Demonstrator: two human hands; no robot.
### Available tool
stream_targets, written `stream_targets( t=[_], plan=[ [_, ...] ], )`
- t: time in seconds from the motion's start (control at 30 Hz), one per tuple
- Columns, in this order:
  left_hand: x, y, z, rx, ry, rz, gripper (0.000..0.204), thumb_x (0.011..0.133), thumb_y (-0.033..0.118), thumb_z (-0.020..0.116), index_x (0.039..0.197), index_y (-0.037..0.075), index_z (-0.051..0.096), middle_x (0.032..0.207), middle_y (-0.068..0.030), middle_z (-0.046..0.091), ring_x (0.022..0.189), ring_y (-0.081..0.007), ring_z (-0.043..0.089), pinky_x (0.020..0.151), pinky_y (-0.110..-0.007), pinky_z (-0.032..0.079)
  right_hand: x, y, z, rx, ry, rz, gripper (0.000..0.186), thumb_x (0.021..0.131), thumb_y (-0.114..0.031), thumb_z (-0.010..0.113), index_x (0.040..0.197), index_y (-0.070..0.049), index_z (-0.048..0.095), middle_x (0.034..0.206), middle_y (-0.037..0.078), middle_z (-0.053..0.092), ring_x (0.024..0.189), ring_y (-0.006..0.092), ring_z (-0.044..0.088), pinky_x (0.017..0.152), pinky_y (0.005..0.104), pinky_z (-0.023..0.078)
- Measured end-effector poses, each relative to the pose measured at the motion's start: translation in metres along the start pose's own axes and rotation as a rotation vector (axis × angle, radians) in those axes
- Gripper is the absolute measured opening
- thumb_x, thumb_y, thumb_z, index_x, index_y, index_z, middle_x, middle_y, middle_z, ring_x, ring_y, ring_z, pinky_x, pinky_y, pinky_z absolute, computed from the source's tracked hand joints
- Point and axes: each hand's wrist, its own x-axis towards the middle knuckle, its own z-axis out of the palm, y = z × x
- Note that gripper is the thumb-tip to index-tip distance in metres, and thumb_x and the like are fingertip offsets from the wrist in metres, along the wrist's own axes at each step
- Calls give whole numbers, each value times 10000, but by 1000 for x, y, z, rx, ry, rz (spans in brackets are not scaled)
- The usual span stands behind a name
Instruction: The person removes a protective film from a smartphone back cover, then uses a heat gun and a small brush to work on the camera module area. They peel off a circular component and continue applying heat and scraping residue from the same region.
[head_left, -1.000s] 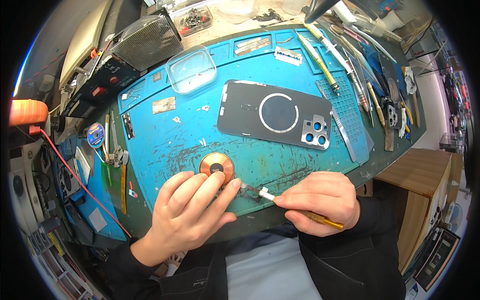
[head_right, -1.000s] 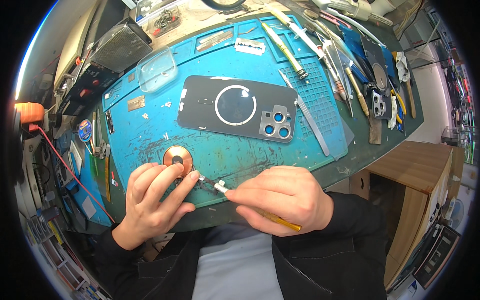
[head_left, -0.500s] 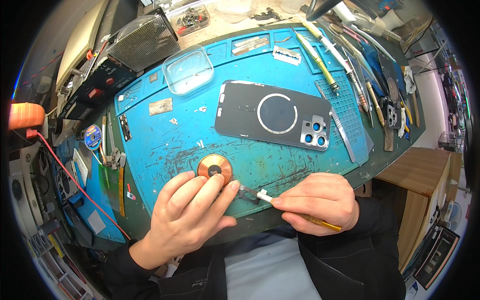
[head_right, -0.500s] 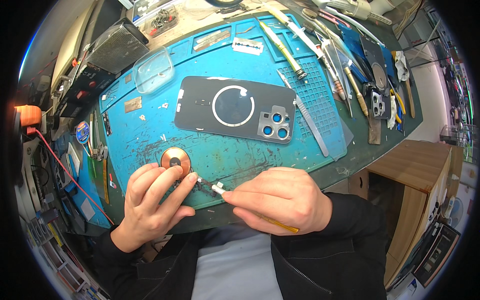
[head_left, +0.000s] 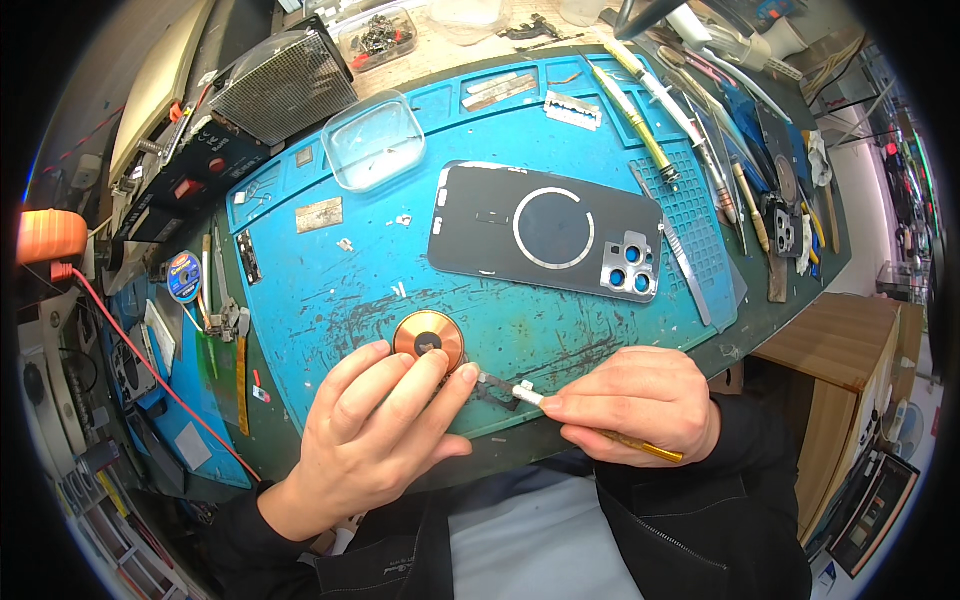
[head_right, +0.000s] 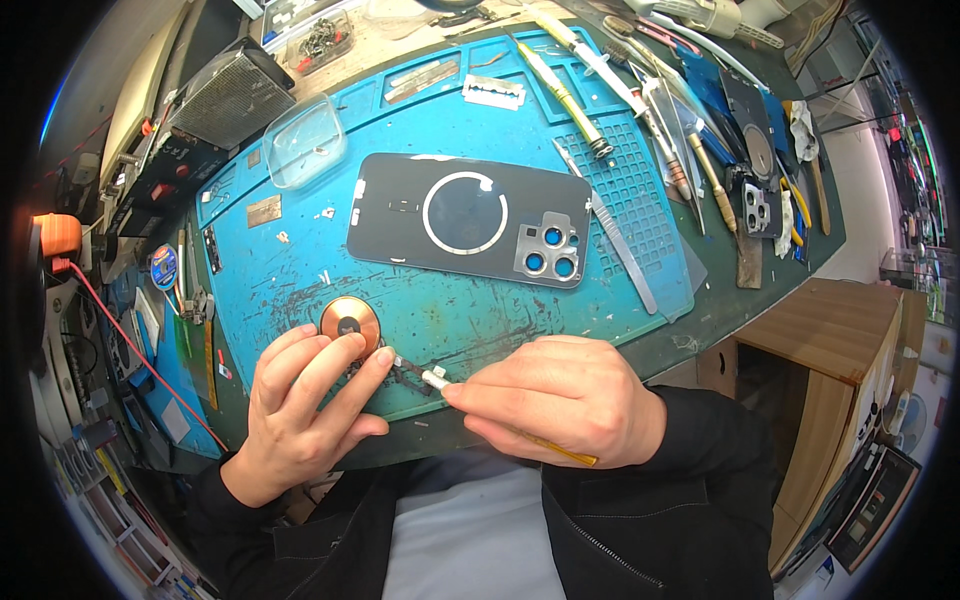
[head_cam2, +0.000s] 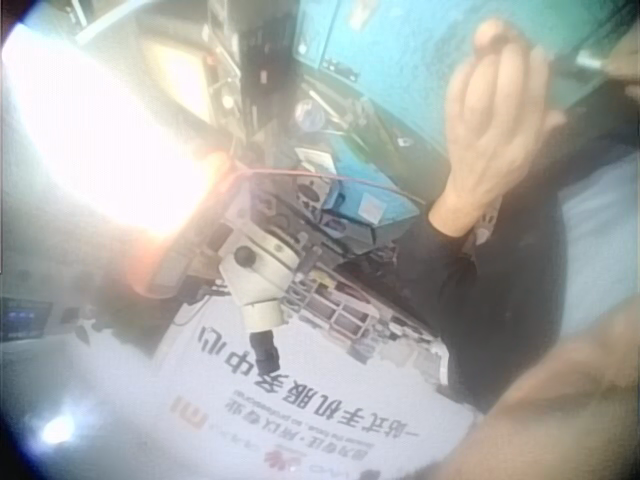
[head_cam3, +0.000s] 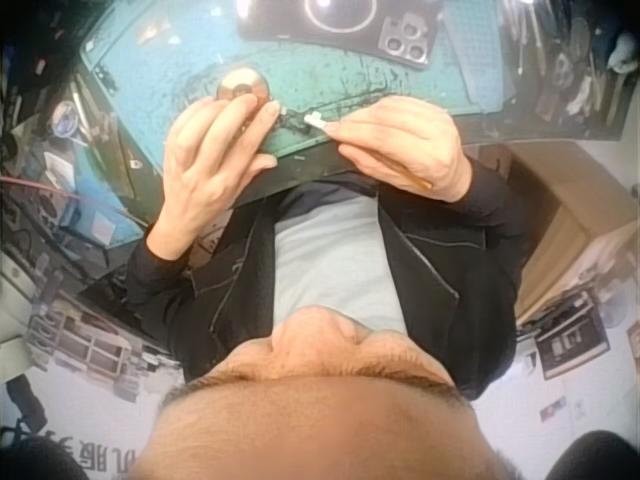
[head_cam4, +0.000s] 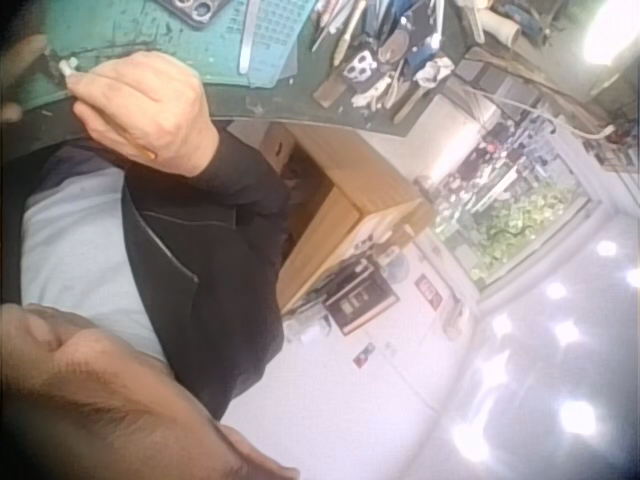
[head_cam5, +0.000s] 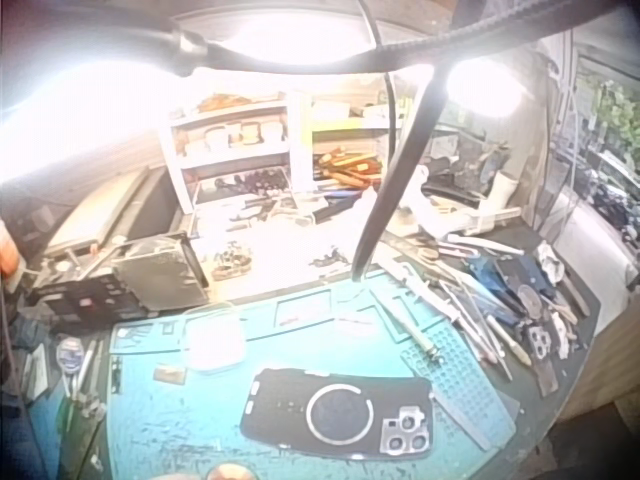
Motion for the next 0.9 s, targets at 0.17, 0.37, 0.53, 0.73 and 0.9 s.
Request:
stream_targets(
  t=[0.17, 0.37, 0.53, 0.73, 0.9],
  plan=[
    [0, 1, 0, -24, 8, -16, 498, 1030, 480, 614, 1294, 84, 760, 1360, -62, 620, 1256, -242, 506, 1077, -440, 521, -1, -1, -1, -8, -16, 9, 338, 806, -27, 872, 1129, 14, 780, 928, 103, 774, 743, 243, 757, 611, 340, 588],
    [-1, 2, -2, 67, -11, -5, 552, 1049, 572, 544, 1273, 129, 786, 1352, -65, 610, 1259, -273, 510, 1073, -487, 524, -1, -3, -2, -5, -10, 24, 328, 805, -29, 871, 1117, 13, 781, 937, 105, 781, 761, 245, 767, 618, 339, 592],
    [-1, 3, -2, 44, 3, -27, 520, 1026, 524, 592, 1296, 115, 765, 1351, -60, 619, 1260, -238, 509, 1081, -457, 511, -2, -2, -2, -11, -14, 6, 320, 787, -7, 858, 1097, 13, 782, 941, 104, 782, 758, 240, 766, 613, 334, 590],
    [0, 2, 0, -1, 13, -24, 518, 1023, 504, 606, 1297, 92, 760, 1355, -69, 619, 1260, -245, 507, 1083, -451, 518, -1, -1, 0, -8, -2, 0, 342, 774, 0, 861, 1106, 11, 784, 943, 95, 777, 743, 230, 755, 604, 329, 584],
    [0, 1, 0, -25, 10, -16, 520, 1015, 485, 621, 1301, 72, 753, 1365, -73, 617, 1262, -249, 504, 1085, -446, 523, -1, 0, 0, -13, -8, -4, 350, 774, -6, 868, 1114, 8, 784, 941, 93, 773, 741, 231, 751, 601, 330, 578]
  ],
)
